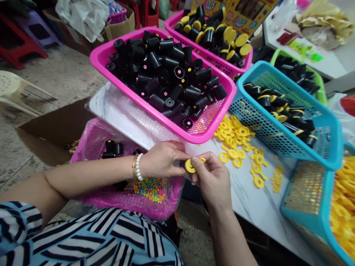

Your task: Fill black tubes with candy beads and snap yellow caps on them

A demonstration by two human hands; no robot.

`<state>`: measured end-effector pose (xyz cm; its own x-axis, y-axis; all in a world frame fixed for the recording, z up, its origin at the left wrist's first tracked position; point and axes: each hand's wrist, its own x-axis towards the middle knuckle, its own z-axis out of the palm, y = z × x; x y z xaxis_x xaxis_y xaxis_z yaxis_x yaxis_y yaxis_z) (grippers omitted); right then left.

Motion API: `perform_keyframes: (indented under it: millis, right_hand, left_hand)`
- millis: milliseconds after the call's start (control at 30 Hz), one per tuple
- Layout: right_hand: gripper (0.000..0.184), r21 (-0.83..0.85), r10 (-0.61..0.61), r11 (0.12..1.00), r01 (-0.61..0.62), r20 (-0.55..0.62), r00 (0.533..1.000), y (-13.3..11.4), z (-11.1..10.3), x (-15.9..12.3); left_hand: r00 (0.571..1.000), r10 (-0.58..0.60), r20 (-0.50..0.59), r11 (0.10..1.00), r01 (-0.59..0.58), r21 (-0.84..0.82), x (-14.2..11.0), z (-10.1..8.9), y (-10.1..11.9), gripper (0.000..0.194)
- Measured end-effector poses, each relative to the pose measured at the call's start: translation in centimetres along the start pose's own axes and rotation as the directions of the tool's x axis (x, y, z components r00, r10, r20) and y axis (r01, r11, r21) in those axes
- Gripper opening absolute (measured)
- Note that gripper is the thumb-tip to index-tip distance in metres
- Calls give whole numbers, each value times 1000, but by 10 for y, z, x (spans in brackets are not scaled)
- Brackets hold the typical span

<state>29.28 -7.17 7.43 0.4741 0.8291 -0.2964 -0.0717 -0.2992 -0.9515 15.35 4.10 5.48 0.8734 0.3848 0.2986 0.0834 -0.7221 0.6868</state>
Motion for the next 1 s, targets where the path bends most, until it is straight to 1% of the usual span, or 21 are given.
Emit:
perform_keyframes:
  millis: [133, 267, 400, 467, 600, 667, 700, 767, 833, 900, 967, 1000]
  right_hand:
    - [30, -20, -46, 999, 46, -29, 999, 4, -1, -1]
    - [31, -5, -47, 999, 47, -22, 999, 1, -1, -2]
    - [31, -38, -32, 999, 31, -14, 999, 0, 1, -2]
    - [32, -41, -43, 998, 42, -10, 999, 0, 2, -2]
    - [32, -84, -76, 994, 73, -30, 997, 3, 4, -2]
    - [32, -128, -121, 985, 112, -61, 991, 3, 4, -2]
    - [32, -145, -140, 981, 128, -74, 987, 3, 4, -2]
    - [32, -154, -145, 979, 132, -79, 986, 3, 5, -4]
    - [31, -139, -116, 985, 105, -74, 990, 3, 6, -5]
    - [31, -120, -100, 989, 88, -99, 990, 5, 8, -5]
    - [32, -109, -88, 991, 73, -134, 987, 9, 8, -4]
    - [32, -109, -77, 992, 62, -138, 987, 10, 8, -5]
  left_hand:
    - [1000, -16, 21, 1000, 16, 4, 1, -1, 2, 28]
    - [999, -25, 38, 1000, 25, 1, 2, -3, 2, 23]
    - [999, -20, 33, 1000, 20, -2, 1, -3, 2, 24]
    - [999, -22, 39, 1000, 23, -6, 1, -2, 2, 24]
    - [998, -49, 50, 998, 48, 28, 3, -6, 8, 21]
    - [993, -90, 77, 996, 90, 10, 3, -12, 14, 25]
    - [987, -119, 103, 992, 123, -29, 4, -14, 17, 28]
    - [968, -191, 164, 962, 218, -166, 4, -19, 21, 31]
    - [944, -252, 213, 882, 314, -350, 4, -20, 21, 30]
    - [925, -294, 239, 788, 376, -488, 5, -16, 18, 30]
    - [915, -307, 261, 742, 402, -537, 4, -9, 15, 30]
    - [916, -305, 260, 743, 400, -537, 3, -6, 14, 31]
